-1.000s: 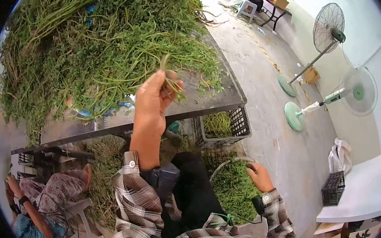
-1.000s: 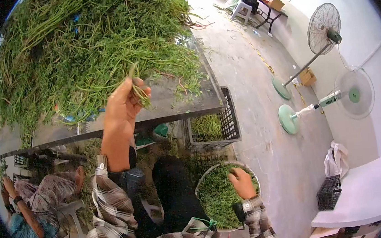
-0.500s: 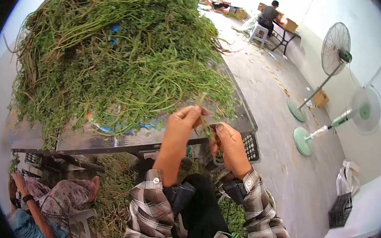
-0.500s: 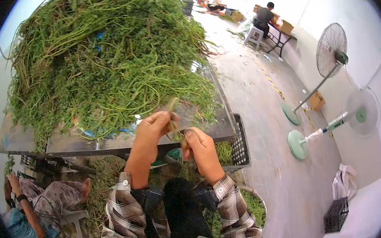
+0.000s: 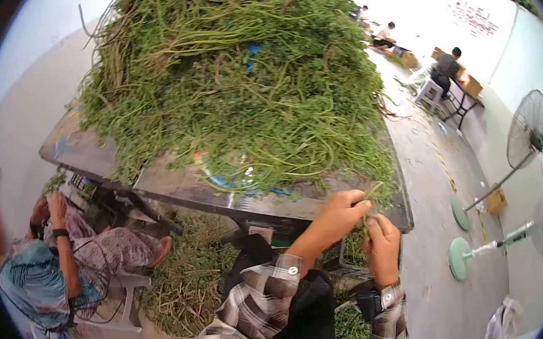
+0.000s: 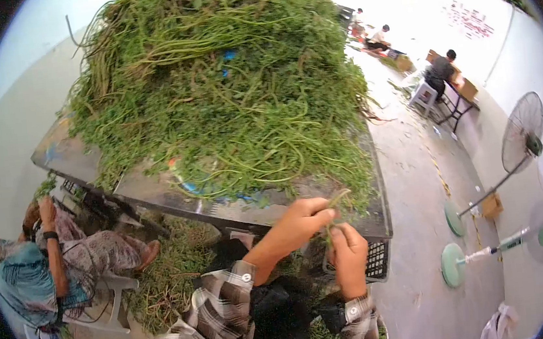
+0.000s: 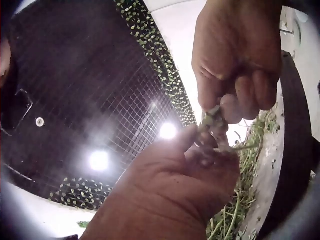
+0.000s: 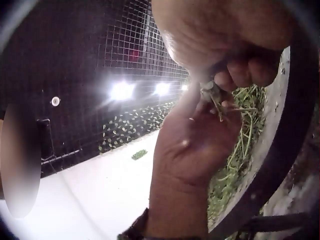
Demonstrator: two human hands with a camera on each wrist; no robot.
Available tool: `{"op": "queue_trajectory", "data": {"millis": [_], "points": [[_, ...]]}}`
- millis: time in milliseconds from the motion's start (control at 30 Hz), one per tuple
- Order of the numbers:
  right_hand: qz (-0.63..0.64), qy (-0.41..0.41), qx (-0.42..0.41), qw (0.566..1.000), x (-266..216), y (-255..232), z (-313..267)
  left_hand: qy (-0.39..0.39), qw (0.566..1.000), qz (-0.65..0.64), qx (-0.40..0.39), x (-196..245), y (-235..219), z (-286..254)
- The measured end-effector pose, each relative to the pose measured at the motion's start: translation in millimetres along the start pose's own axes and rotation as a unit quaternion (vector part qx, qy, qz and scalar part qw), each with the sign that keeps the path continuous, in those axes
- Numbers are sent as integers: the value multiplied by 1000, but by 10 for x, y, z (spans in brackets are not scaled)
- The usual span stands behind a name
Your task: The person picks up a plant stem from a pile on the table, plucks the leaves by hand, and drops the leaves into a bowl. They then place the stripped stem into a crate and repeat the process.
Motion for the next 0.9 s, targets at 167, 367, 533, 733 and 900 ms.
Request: {"op": "queue_trajectory", "data": {"millis": [167,367,533,733,900], "points": [[-49,13,-5,999,65,-151,-61,42,998,41,-35,-24,73,-36],[-195,-57,60,977,194,-401,-206,93,982,136,-87,-13,161,-98],[-197,-61,117,972,361,-871,-355,119,968,220,28,41,-70,-97],[21,60,177,982,447,-1083,-533,49,996,-60,44,85,-118,-24],[117,62,91,987,292,-833,-509,-18,974,-226,23,138,-4,-36]]}}
Point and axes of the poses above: each hand's wrist, its own z-axis towards the middle knuckle, its own y-axis out of the palm, x = y × z, the point moved 2 cm from there along z, towards the middle knuckle, and after that the axes turned 10 degrees about y, right-handed, at the moved point
